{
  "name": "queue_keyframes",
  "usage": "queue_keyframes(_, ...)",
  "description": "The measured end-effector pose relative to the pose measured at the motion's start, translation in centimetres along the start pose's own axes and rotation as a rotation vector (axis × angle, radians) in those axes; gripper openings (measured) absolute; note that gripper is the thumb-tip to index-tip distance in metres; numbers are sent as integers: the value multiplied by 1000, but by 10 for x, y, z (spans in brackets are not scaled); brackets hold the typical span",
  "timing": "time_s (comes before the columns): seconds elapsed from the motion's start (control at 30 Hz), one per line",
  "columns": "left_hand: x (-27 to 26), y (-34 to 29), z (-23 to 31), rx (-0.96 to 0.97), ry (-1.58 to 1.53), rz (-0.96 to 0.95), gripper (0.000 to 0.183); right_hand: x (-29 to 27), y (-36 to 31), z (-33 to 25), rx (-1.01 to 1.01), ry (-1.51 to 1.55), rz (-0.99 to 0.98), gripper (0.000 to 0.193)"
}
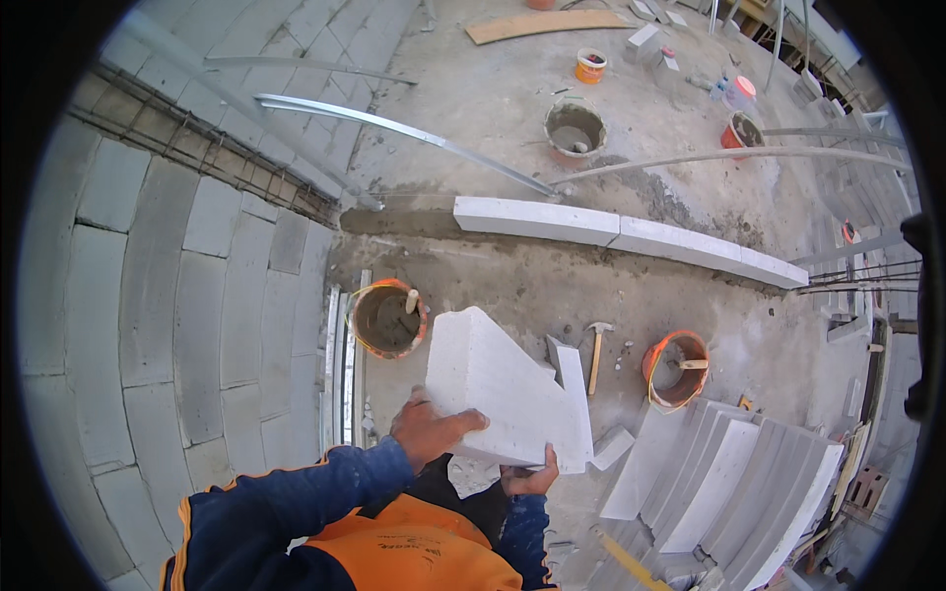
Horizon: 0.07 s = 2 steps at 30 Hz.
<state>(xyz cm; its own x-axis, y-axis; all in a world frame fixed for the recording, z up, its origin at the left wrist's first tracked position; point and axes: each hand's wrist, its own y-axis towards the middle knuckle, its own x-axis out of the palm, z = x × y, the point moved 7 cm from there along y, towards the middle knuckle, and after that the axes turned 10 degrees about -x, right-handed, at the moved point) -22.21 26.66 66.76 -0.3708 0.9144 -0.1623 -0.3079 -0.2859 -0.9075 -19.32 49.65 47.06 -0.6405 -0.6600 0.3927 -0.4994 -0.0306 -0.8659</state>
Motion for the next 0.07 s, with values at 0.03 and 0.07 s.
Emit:
queue_keyframes(0.03,-27,-9,16,63,23,59,85,39,1,22,-3,25,-136,64)
queue_keyframes(0.07,-52,-22,29,126,54,120,96,67,6,49,88,54,-109,63)
